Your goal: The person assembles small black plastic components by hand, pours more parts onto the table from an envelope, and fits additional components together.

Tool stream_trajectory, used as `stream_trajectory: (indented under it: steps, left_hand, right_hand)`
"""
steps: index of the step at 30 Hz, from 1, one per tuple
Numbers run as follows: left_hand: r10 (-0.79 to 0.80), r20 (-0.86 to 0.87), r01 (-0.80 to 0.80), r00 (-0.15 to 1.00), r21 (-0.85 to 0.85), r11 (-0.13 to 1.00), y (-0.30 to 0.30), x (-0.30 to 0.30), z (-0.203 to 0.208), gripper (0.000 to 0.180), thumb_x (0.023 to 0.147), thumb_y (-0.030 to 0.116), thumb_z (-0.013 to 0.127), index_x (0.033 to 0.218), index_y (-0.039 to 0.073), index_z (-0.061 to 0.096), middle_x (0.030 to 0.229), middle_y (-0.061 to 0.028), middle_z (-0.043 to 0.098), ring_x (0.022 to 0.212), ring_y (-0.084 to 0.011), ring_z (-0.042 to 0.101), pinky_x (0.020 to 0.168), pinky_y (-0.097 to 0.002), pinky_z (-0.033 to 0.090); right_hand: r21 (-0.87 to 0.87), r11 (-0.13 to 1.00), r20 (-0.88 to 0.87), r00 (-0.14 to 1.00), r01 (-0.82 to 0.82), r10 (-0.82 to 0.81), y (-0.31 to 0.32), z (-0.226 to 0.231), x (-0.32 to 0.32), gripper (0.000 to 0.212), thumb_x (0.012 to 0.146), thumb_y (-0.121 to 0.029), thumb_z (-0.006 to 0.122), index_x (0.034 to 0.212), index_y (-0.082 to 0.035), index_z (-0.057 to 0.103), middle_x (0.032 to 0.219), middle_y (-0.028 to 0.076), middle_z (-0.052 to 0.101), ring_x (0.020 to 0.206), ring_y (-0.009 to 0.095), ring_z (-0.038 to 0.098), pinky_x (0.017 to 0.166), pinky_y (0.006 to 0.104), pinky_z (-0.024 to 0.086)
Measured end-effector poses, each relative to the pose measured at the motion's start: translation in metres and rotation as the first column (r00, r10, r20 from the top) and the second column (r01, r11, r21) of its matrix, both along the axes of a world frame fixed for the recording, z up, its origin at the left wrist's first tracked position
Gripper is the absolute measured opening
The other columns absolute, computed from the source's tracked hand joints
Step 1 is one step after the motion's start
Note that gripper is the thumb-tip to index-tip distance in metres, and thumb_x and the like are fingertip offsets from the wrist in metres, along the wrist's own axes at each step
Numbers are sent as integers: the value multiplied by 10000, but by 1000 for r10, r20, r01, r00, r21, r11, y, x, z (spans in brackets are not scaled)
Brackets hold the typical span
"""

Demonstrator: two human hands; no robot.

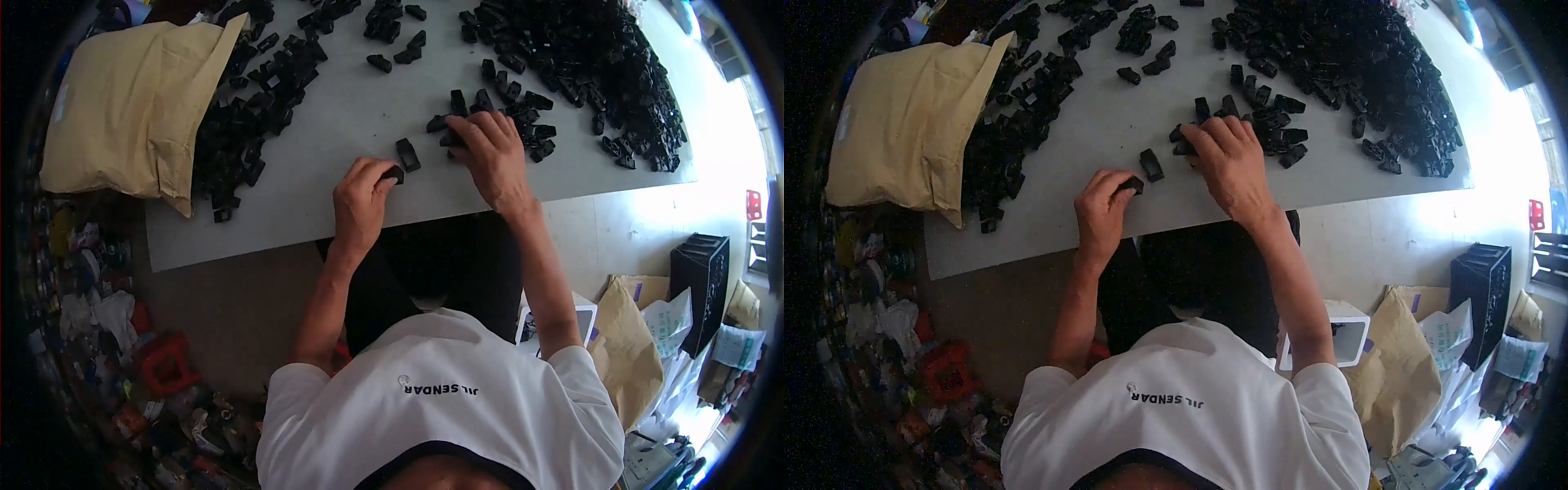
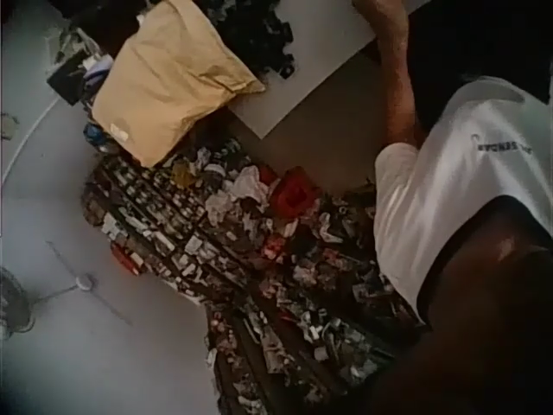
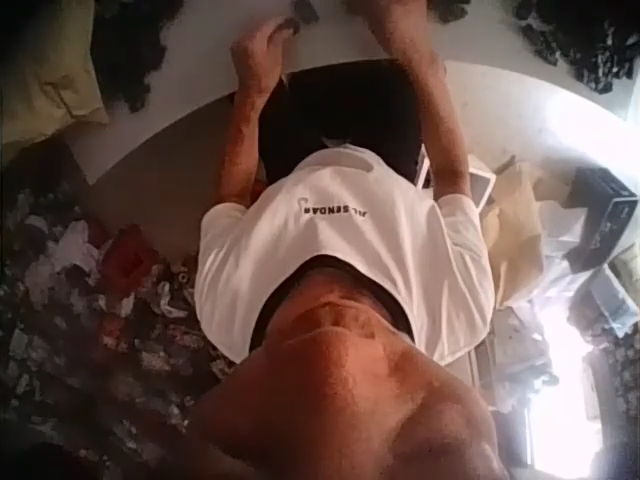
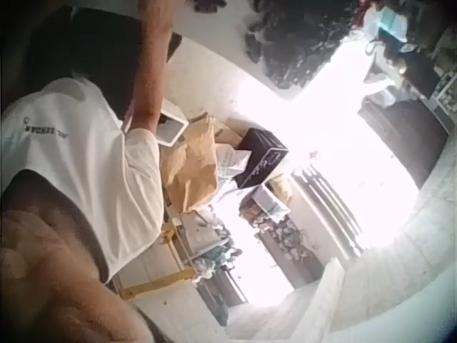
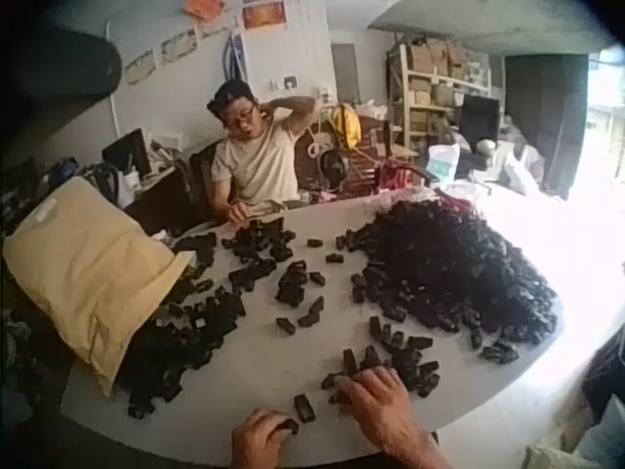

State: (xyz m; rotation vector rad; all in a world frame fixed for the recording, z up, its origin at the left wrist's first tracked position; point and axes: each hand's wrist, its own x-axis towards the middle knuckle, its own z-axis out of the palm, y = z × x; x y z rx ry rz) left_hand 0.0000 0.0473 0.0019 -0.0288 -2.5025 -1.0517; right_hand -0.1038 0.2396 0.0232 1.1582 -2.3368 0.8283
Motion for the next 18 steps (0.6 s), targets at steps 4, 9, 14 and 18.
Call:
stream_trajectory:
  steps: [4, 9, 14, 18]
  left_hand:
    - [14, 205, -114, 979, 482, 869, 13, -6, 23, 148, 851, -26, 617, 991, 9, 652, 782, -50, 629, 618, -103, 574, 574, -245, 483]
    - [-222, 247, -28, 943, 725, 688, 13, -9, 22, 237, 850, -35, 607, 1077, 16, 653, 789, -29, 643, 618, -53, 555, 579, -206, 473]
    - [-370, 208, -59, 905, 925, 376, 21, -5, 35, 343, 829, -69, 602, 1166, -10, 625, 855, -31, 654, 690, -76, 580, 657, -209, 501]
    - [-345, 232, -38, 909, 873, 486, 21, -2, 31, 355, 823, -87, 595, 1170, -16, 621, 886, -42, 654, 719, -84, 586, 696, -216, 508]
  right_hand:
    - [-331, 943, 481, 863, 17, 154, -4, 10, 28, 326, 763, 9, 676, 1077, -31, 595, 927, 105, 557, 809, 291, 582, 665, 356, 482]
    - [-479, 877, 592, 723, -42, 357, -8, 5, 51, 325, 793, 53, 657, 1102, -10, 579, 932, 103, 542, 788, 232, 608, 640, 311, 501]
    - [-591, 804, 572, 740, 72, 354, -7, 1, 55, 229, 820, 98, 616, 1035, 20, 613, 970, 70, 549, 774, 124, 613, 620, 210, 500]
    - [-605, 787, 671, 610, 122, 421, 0, -5, 52, 264, 796, 72, 660, 1052, 12, 628, 971, 89, 528, 778, 152, 604, 605, 244, 501]
